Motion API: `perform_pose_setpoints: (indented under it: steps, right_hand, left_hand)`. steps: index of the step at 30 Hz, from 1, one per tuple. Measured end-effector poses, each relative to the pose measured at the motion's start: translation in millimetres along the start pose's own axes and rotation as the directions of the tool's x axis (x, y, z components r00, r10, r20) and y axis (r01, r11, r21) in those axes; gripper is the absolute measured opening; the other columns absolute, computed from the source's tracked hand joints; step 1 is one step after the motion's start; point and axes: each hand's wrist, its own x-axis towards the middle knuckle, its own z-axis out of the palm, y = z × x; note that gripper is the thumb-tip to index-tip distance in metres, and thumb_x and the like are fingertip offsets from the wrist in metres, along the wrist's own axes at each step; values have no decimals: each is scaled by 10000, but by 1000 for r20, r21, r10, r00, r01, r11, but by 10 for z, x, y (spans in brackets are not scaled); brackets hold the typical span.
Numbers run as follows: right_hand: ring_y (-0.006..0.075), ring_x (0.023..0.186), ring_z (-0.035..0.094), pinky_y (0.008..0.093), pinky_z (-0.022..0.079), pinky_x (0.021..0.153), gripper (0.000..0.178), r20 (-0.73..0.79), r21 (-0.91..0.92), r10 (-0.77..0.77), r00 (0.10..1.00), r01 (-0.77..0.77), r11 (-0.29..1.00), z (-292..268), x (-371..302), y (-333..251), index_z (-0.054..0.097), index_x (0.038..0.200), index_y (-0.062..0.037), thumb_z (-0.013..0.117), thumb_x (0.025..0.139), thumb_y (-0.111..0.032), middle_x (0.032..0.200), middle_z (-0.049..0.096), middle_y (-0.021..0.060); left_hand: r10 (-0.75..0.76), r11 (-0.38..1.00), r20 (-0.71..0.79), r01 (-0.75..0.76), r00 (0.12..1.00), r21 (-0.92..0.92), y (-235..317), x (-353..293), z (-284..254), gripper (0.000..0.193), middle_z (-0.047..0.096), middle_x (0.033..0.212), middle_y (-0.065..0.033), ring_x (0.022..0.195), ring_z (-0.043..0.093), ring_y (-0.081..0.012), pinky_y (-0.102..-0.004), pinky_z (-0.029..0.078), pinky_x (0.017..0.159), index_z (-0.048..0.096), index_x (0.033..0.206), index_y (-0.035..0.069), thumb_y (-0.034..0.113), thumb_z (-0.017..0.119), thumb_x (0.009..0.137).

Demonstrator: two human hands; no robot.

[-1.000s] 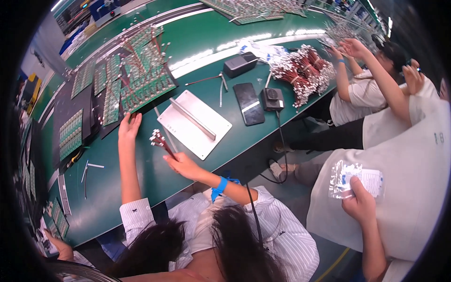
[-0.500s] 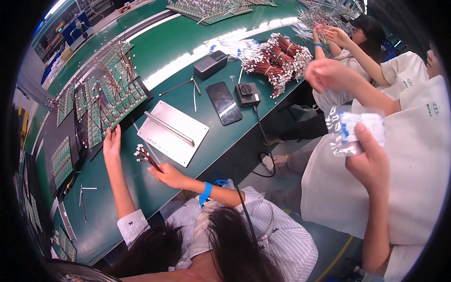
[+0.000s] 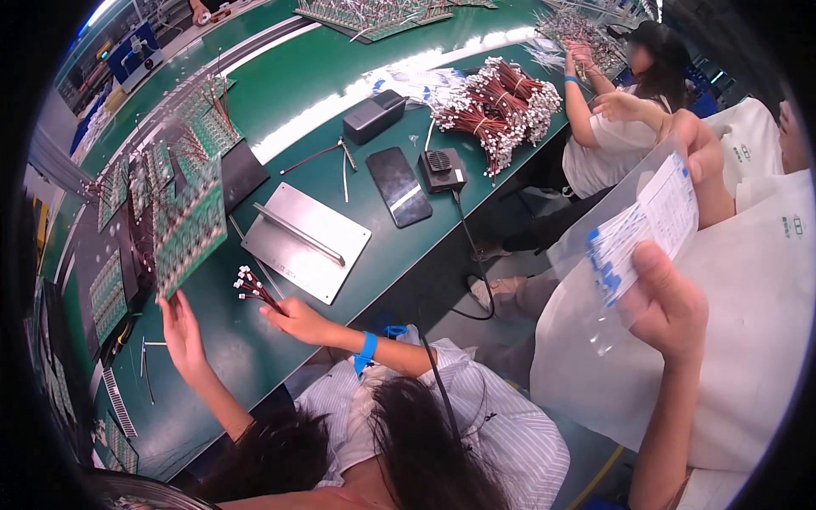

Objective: The person connects wiring harnesses and connectors to printed circuit boards by hand at an assembly station.

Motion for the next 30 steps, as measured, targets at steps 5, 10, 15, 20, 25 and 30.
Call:
perform_pose_setpoints:
  steps: [5, 10, 15, 20, 25, 30]
  right_hand:
    - [52, 446, 322, 225, 275, 424, 418, 318, 401, -138, 938, -1, 916, 1340, 727, 849, 413, 556, -70, 418, 880, -334, 489, 363, -37]
    - [53, 431, 355, 220, 292, 414, 414, 298, 426, -41, 954, -94, 900, 1217, 705, 757, 437, 562, -75, 428, 874, -347, 486, 387, -36]
    - [47, 483, 346, 228, 294, 436, 333, 262, 348, -63, 963, -33, 937, 878, 572, 483, 487, 642, -35, 448, 873, -271, 521, 386, -39]
    - [12, 499, 355, 181, 274, 429, 211, -27, 175, 15, 1000, -10, 985, 248, 514, 290, 530, 736, -36, 504, 845, -214, 576, 414, -72]
    - [24, 457, 318, 205, 219, 411, 218, -271, 45, -71, 960, 87, 995, -7, 807, 404, 470, 658, -47, 506, 836, -168, 521, 359, -70]
    - [216, 502, 483, 339, 356, 488, 255, -376, -471, -106, 921, -91, 877, -147, 1198, 652, 523, 758, 41, 530, 787, -212, 544, 491, 95]
  left_hand:
    - [155, 979, 23, -157, 988, 130, 295, -789, -296, 302, 437, 1158, -152, 1069, 419, -196, -310, 318, 987, 400, 1120, -78, 93, 423, 873]
    - [407, 913, -346, -366, 846, 178, 219, -1461, -387, 362, 413, 1182, -145, 1090, 397, -208, -305, 301, 991, 362, 1165, -70, 156, 410, 886]
    - [452, 891, -540, -334, 710, 307, 197, -1750, -697, 403, 390, 1218, -152, 1136, 363, -221, -329, 272, 1014, 350, 1185, -58, 199, 419, 882]
    - [342, 927, -421, -228, 840, 297, 94, -1642, -938, 429, 356, 1258, -155, 1184, 310, -242, -356, 196, 1047, 305, 1223, -47, 206, 398, 889]
    - [343, 859, -160, -240, 925, 452, 80, -1729, -995, 346, 433, 1183, -138, 1131, 381, -222, -357, 231, 1038, 387, 1147, -56, 162, 421, 882]
    - [242, 880, -108, -171, 964, 444, -49, -1578, -944, 340, 375, 1231, -177, 1185, 321, -268, -383, 197, 1049, 340, 1173, -77, 112, 361, 891]
